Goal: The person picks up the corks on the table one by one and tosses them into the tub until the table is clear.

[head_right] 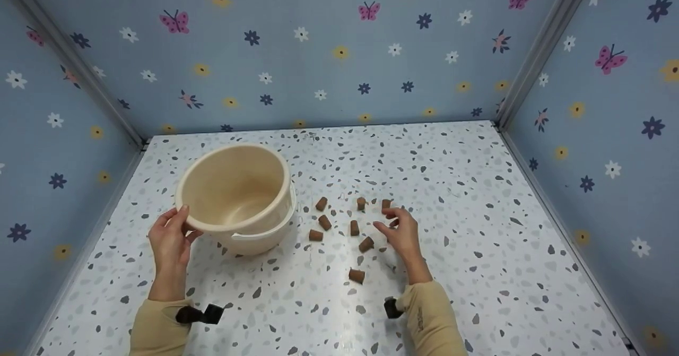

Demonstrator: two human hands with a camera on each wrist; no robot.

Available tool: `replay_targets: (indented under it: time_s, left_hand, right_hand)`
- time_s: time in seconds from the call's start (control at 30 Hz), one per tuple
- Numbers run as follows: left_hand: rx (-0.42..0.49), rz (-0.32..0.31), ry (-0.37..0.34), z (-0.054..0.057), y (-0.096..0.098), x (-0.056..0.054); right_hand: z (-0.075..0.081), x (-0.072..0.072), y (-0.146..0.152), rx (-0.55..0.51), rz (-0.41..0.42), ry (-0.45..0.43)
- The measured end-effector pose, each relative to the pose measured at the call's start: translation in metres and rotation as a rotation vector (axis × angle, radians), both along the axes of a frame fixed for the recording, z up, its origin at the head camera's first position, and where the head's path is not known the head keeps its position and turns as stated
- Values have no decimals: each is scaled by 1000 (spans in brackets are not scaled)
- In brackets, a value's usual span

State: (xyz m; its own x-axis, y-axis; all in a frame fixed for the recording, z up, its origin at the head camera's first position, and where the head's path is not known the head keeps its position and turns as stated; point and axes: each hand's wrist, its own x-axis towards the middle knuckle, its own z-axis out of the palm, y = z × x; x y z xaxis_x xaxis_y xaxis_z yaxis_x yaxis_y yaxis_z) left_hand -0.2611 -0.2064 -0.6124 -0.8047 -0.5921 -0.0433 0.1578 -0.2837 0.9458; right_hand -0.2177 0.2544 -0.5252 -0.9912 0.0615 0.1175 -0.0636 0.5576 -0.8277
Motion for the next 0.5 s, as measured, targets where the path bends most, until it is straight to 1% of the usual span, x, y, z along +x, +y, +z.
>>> replay_targets:
  time_s: [0.13,0.33,0.5]
  left_hand:
    - [-2,6,-5,0,0,0]
    - [2,6,16,1,0,2]
    - [-3,1,29,1,0,2]
  right_hand:
    - [-7,0,8,11,-14,-55]
    - [-16,0,18,50,-6,-84]
    - [-23,0,23,68,-4,-135]
